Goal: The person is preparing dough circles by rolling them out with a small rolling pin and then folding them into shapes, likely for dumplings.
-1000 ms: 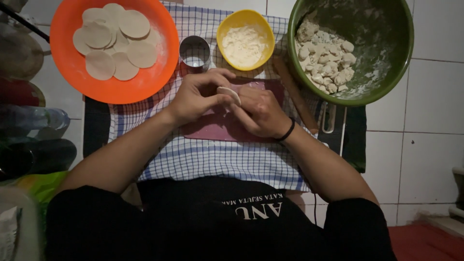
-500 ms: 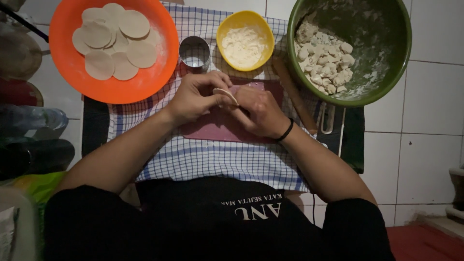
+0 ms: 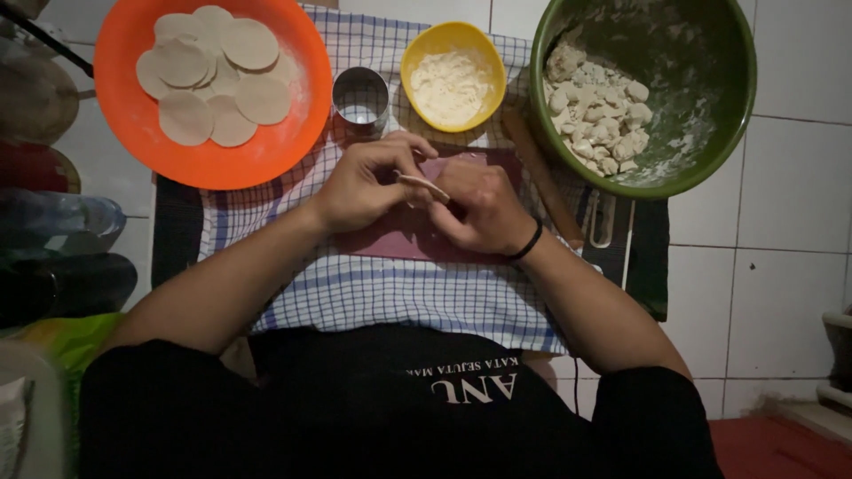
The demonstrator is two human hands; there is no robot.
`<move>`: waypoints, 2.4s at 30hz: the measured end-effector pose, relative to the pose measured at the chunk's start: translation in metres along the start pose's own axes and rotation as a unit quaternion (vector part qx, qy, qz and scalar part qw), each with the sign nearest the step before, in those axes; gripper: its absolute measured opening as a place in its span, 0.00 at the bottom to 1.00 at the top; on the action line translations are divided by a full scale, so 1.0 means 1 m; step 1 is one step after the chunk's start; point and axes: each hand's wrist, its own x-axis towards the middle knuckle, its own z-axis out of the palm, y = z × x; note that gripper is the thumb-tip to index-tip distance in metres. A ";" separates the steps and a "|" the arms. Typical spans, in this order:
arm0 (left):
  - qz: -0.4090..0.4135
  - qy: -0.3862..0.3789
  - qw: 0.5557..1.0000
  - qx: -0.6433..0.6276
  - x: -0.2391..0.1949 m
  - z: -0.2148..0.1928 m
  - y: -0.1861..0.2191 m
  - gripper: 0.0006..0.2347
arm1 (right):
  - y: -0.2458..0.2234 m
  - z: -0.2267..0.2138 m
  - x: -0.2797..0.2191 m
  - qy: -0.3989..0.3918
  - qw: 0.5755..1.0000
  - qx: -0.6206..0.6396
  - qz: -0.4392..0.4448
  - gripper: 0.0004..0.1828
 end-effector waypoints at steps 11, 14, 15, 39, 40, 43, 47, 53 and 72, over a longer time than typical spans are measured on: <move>-0.103 -0.006 0.990 -0.098 0.007 -0.006 0.018 0.04 | -0.018 -0.003 0.011 0.012 0.997 0.068 0.016 0.14; -0.148 0.004 0.982 -0.121 0.003 -0.003 0.020 0.05 | -0.016 -0.003 0.009 0.022 0.994 0.095 0.039 0.15; -0.080 0.022 0.995 -0.060 0.003 -0.001 0.018 0.06 | -0.014 -0.005 0.011 0.025 0.994 0.100 0.041 0.17; -0.002 -0.018 1.000 0.006 0.007 -0.003 0.011 0.03 | -0.005 0.001 0.000 -0.026 0.996 0.084 0.034 0.15; -0.003 -0.019 1.000 0.009 0.003 -0.004 0.010 0.03 | -0.008 0.001 0.003 -0.024 0.995 0.086 0.033 0.15; -0.018 -0.009 1.000 0.002 0.003 -0.003 0.006 0.03 | -0.015 -0.005 0.013 -0.015 0.997 0.070 0.011 0.13; -0.009 -0.003 1.000 0.002 0.006 -0.003 0.004 0.02 | -0.017 -0.009 0.020 -0.010 0.996 0.085 0.013 0.14; -0.006 -0.026 1.000 0.010 0.013 -0.004 0.011 0.03 | -0.013 -0.010 0.021 0.003 0.991 0.129 0.031 0.15; -0.045 0.044 0.998 0.002 0.015 -0.007 0.016 0.03 | 0.001 -0.001 0.009 0.019 0.993 0.036 0.114 0.15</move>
